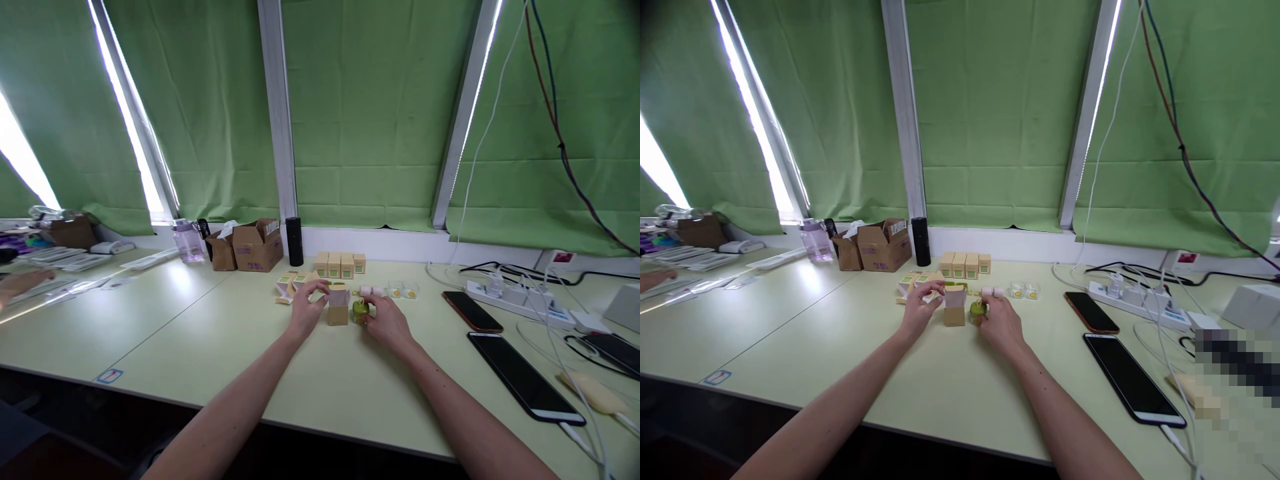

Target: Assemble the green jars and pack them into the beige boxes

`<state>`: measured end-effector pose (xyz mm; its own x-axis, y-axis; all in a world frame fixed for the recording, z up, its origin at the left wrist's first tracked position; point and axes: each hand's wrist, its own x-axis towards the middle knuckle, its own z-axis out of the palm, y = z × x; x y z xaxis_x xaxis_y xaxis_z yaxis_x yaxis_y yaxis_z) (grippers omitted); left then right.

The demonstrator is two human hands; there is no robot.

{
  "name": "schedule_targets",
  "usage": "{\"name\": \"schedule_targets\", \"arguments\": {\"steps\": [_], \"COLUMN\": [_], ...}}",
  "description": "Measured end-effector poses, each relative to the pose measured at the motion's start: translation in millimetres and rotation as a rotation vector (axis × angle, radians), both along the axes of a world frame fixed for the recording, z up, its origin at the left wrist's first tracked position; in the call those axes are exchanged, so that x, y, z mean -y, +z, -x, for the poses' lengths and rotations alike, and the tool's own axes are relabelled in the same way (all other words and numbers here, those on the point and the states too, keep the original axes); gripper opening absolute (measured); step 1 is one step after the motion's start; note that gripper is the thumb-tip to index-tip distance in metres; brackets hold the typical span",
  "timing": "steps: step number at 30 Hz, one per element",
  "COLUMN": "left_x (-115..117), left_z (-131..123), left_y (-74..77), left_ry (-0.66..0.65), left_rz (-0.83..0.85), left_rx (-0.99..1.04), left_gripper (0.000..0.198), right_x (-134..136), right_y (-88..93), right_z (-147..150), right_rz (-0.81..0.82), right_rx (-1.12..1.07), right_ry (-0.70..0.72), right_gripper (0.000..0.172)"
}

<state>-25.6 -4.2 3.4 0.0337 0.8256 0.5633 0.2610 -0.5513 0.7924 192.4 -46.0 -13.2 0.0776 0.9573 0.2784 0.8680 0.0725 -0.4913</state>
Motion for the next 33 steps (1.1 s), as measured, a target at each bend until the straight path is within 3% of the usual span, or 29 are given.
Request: {"name": "schedule_targets", "arguments": {"steps": [11, 20, 24, 33], "left_x": [-10.3, -14.7, -15.3, -12.8], "left_z": [-6.9, -5.1, -5.5, -6.1], "left_y": [-9.8, -13.1, -12.8, -8.6], "left_ry": [0.034, -0.103, -0.127, -0.086], "left_rz": [0.072, 0.18, 0.226, 0.241], "left_rx": [0.01, 0.145, 0.182, 0.177], "left_gripper": [0.024, 0.031, 0.041, 0.039], "right_x": [-1.7, -3.3, -4.0, -4.3], "right_y": [-1.1, -3.4, -4.6, -4.4], "right_z": [-0.5, -1.7, -2.9, -2.4], "right_rz": [0.019, 0.013, 0.003, 0.006], "right_rx": [-0.012, 0.002, -0.006, -0.015], "right_ry": [-0.016, 0.0, 0.008, 0.015], "right_gripper": [0.038, 0.038, 0.042, 0.047]}}
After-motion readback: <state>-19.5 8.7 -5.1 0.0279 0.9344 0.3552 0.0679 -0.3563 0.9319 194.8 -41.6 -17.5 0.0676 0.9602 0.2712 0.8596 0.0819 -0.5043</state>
